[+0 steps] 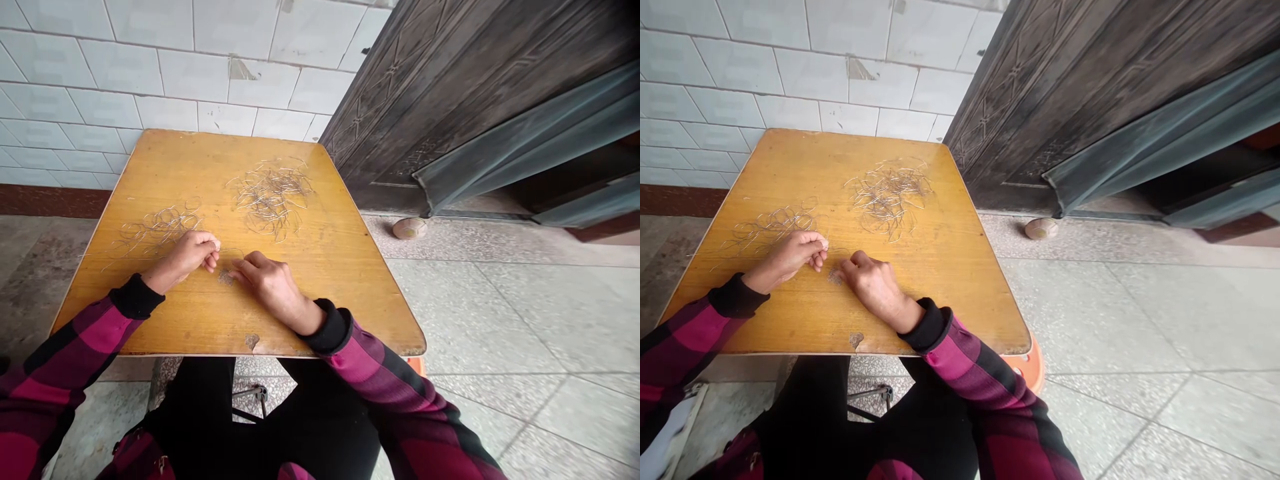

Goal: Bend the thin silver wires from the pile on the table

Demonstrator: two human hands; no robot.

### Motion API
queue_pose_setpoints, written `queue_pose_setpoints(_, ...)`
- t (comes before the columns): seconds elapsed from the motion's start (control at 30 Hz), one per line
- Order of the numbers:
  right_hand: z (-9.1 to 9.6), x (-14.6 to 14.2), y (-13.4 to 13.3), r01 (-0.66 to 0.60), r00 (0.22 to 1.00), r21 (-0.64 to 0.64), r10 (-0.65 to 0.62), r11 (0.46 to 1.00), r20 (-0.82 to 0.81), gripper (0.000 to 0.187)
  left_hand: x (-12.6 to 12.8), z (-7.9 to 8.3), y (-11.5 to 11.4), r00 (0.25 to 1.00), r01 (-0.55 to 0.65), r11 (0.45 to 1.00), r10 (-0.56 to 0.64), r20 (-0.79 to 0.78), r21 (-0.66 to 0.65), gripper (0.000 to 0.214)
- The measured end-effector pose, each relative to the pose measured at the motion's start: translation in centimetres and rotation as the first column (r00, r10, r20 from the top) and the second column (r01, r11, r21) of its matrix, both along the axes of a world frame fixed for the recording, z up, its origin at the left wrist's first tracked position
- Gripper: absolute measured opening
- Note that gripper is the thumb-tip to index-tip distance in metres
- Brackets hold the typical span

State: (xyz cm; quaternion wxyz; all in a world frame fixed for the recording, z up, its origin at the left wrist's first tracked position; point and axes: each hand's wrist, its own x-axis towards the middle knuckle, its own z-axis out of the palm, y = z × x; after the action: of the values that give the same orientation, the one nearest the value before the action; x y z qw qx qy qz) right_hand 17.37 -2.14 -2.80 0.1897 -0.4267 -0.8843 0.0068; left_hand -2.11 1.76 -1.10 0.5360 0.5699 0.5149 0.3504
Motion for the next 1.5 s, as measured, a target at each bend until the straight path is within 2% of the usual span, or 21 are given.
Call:
queue_pose_setpoints(0.13, 0.03, -0.23, -0.37, -0.023, 0.999, 0.056, 0.021, 0.998, 0.029, 0.042, 0.10, -0.07, -0.09, 1.000, -0.003, 1.000, 0.003, -0.004, -0.007, 0.024)
queue_pose_setpoints(0.3, -0.16, -0.29, -0.66, -0.029, 0.996, 0.154, 0.015, 0.988, 0.091, 0.036, 0.23, -0.06, -0.14, 1.000, -0.014, 1.000, 0.014, 0.006, -0.018, 0.024)
queue_pose_setpoints(0.53, -0.45, -0.39, -0.72, -0.032, 0.988, 0.142, 0.010, 0.989, 0.151, 0.023, 0.38, 0.05, -0.15, 0.999, -0.037, 0.998, 0.037, 0.013, -0.046, 0.025)
queue_pose_setpoints(0.77, -0.54, -0.59, -0.95, -0.065, 0.984, 0.236, 0.023, 0.970, 0.176, 0.020, 0.52, 0.35, -0.19, 0.998, -0.051, 0.997, 0.052, 0.019, -0.057, 0.027)
queue_pose_setpoints(1.0, -0.36, -0.61, -0.78, -0.014, 0.981, 0.199, -0.025, 0.980, 0.192, 0.017, 0.70, 0.54, -0.35, 0.998, -0.069, 0.996, 0.069, 0.009, -0.053, 0.027)
queue_pose_setpoints(1.27, 0.01, -0.47, -0.55, 0.013, 0.981, 0.040, -0.021, 0.999, 0.191, 0.019, 0.63, 0.44, -0.34, 0.998, -0.058, 0.997, 0.057, -0.009, -0.050, 0.027)
queue_pose_setpoints(1.5, 0.14, -0.85, -0.64, 0.125, 0.962, 0.002, -0.122, 0.992, 0.245, 0.026, 1.01, 0.37, -0.37, 0.999, -0.031, 0.997, 0.029, -0.031, -0.069, 0.028)
